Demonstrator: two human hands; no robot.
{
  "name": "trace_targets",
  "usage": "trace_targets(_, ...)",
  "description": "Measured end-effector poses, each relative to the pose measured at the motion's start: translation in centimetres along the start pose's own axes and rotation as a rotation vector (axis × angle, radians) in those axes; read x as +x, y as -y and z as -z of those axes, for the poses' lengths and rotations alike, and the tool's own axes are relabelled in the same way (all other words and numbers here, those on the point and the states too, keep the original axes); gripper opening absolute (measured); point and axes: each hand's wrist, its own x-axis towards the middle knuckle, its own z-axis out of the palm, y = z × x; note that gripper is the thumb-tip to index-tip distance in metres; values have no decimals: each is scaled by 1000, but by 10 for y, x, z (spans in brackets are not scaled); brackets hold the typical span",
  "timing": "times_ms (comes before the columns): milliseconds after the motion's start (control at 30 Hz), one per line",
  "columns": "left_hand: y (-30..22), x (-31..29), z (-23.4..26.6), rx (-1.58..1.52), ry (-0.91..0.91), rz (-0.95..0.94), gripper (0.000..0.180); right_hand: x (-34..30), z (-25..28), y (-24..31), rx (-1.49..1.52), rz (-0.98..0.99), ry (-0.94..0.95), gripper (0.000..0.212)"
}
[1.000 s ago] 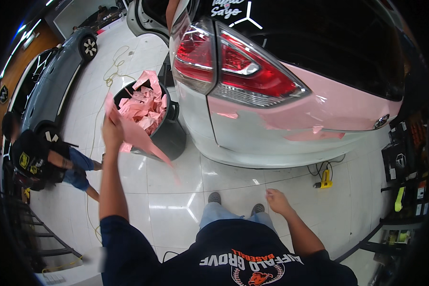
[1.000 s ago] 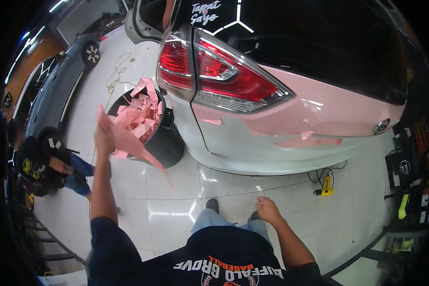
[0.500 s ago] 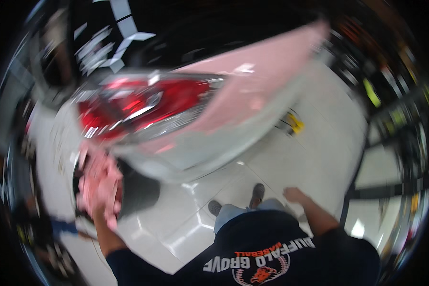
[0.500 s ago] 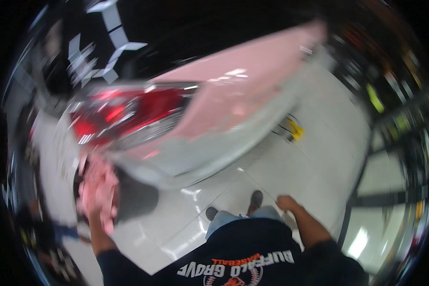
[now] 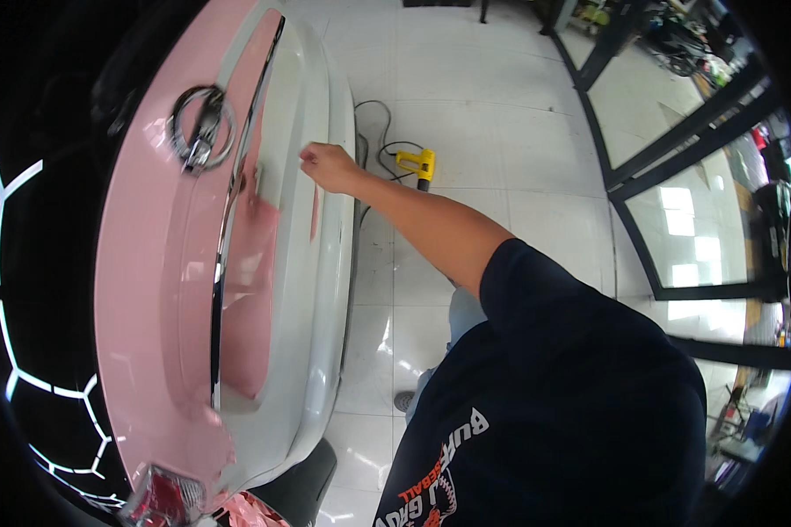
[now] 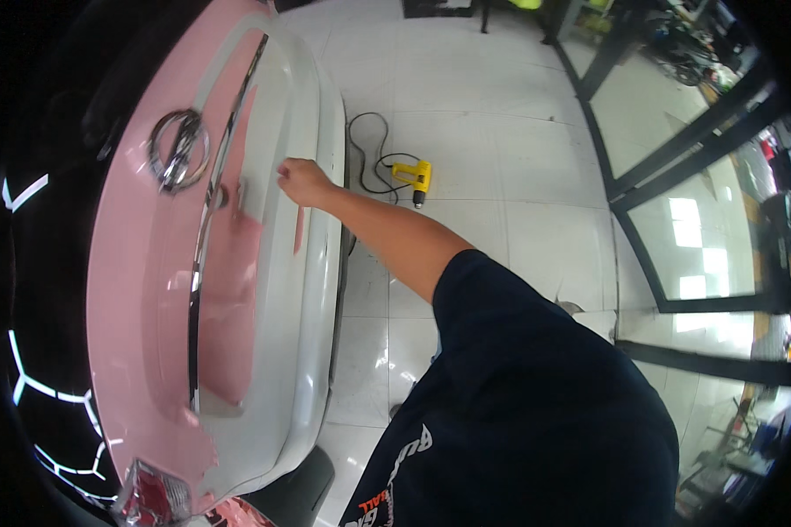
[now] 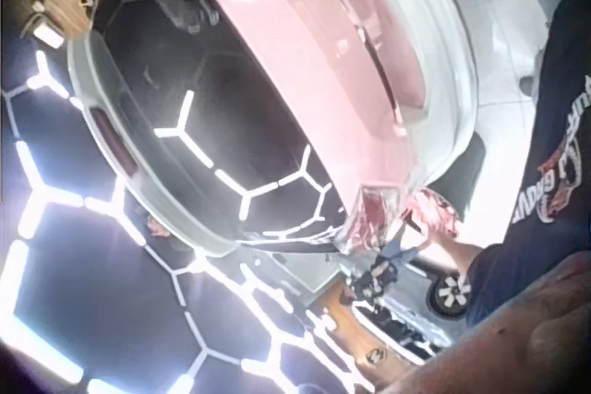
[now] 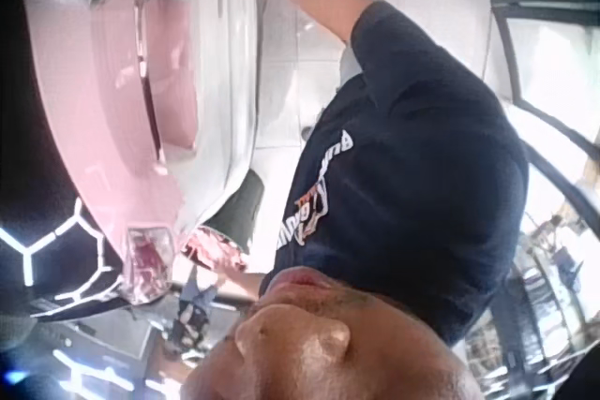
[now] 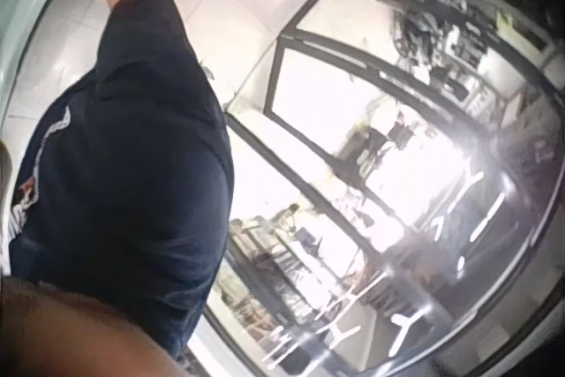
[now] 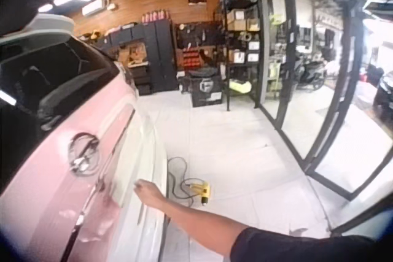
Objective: The person uses a yellow heat gun to warm a pink vinyl wrap on the rear bumper of a white car. They then peel the softened wrap off the surface by hand, removing it in strips and placing the debris into a nearby trash bin.
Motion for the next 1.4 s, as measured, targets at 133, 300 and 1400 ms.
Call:
trace_targets(133,-26,-65,-58,-203,185,208,38,105,-22,-22,178,88,-172,23)
trace_targets(300,-132,-127,-200,-257,127,377,40,208,-19,-49,268,142,-335,17)
trace_targets(1400,-125,-156,-404,25,288,394,37,229,-47,-108,310,333,-260,55)
